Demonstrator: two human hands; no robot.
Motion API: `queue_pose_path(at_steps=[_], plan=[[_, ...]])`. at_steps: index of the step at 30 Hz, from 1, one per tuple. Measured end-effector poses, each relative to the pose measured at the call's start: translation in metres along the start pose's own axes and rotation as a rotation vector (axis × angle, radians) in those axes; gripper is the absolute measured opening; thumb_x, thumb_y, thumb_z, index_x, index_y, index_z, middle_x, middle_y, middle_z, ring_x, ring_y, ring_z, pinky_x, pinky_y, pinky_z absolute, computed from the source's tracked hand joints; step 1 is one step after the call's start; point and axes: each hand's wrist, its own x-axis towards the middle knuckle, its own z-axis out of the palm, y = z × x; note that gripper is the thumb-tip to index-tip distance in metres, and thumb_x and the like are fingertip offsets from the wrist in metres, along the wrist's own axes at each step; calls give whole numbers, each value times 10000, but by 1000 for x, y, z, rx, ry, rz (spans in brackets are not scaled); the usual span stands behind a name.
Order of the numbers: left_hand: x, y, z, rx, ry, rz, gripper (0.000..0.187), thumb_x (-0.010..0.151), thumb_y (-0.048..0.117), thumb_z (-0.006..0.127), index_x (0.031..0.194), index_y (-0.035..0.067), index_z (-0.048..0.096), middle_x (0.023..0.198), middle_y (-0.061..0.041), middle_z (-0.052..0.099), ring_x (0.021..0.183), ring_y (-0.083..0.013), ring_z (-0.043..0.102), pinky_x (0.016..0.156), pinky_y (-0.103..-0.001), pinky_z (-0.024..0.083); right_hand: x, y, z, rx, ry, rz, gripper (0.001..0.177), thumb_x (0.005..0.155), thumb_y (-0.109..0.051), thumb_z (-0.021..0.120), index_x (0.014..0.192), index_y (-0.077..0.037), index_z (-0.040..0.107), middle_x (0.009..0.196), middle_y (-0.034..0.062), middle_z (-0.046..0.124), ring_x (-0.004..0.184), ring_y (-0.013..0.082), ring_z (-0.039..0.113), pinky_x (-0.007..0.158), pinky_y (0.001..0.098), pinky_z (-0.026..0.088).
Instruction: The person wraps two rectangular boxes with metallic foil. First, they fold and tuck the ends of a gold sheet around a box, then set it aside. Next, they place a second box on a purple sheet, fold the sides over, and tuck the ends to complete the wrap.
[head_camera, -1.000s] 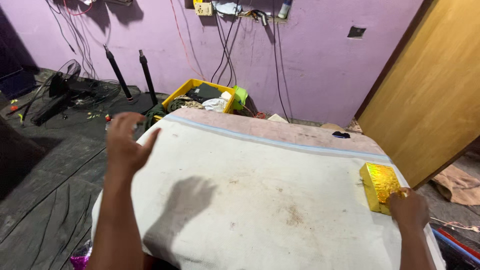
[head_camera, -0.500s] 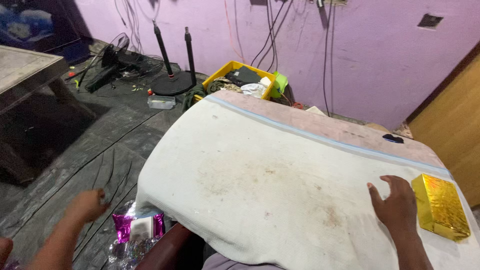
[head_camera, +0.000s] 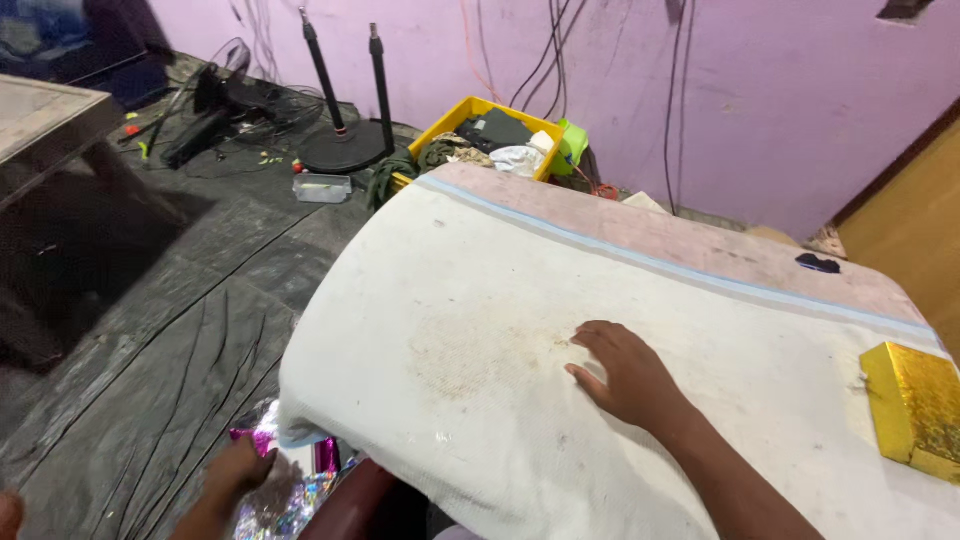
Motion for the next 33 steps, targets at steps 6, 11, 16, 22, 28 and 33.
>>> queue_pose_path(at_steps=[6, 11, 16, 22, 28, 33], plan=[[44, 37, 15, -51, -100, -35, 534, 904, 443, 679, 1238, 29, 632, 1142, -246, 722, 1053, -404, 711, 929, -492, 577, 15, -6, 2, 69, -74, -15, 388, 905, -311, 735, 1184, -48, 676, 1255, 129, 676, 1168, 289, 625, 972, 417, 519], [59, 41, 36, -101, -138, -51, 549, 906, 440, 673, 1264, 29, 611, 1134, -242, 716, 1031, -391, 708, 908, -485, 581, 25, -4, -1, 84, -60, -27, 371, 916, -303, 731, 1176, -43, 682, 1232, 130, 694, 1160, 284, 641, 964, 400, 537], [75, 57, 47, -160, -161, -43, 565, 908, 436, 668, 1291, 28, 591, 1126, -237, 709, 1010, -377, 706, 887, -478, 585, 36, -7, 3, 107, -17, 5, 389, 918, -305, 738, 1189, -32, 679, 1232, 136, 692, 1164, 285, 643, 951, 410, 544], [47, 30, 48, -248, -145, -123, 585, 911, 432, 661, 1322, 27, 566, 1117, -232, 701, 984, -360, 704, 861, -470, 590, 38, -19, 7, 143, 18, 25, 372, 921, -307, 736, 1189, -53, 685, 1234, 117, 696, 1158, 275, 654, 937, 398, 564], [5, -3, 42, -414, -79, -228, 607, 913, 427, 655, 1354, 26, 541, 1107, -226, 694, 958, -343, 701, 835, -462, 595, 16, -22, -1, 147, 31, 65, 384, 903, -317, 754, 1191, -72, 686, 1235, 117, 695, 1174, 278, 655, 955, 405, 555], [-17, -24, 22, -664, 37, -319, 626, 915, 424, 649, 1381, 25, 521, 1099, -222, 687, 937, -329, 699, 814, -455, 599, -15, -15, -36, 172, 137, 143, 373, 864, -290, 782, 1166, -87, 696, 1208, 103, 719, 1143, 259, 687, 922, 397, 585]])
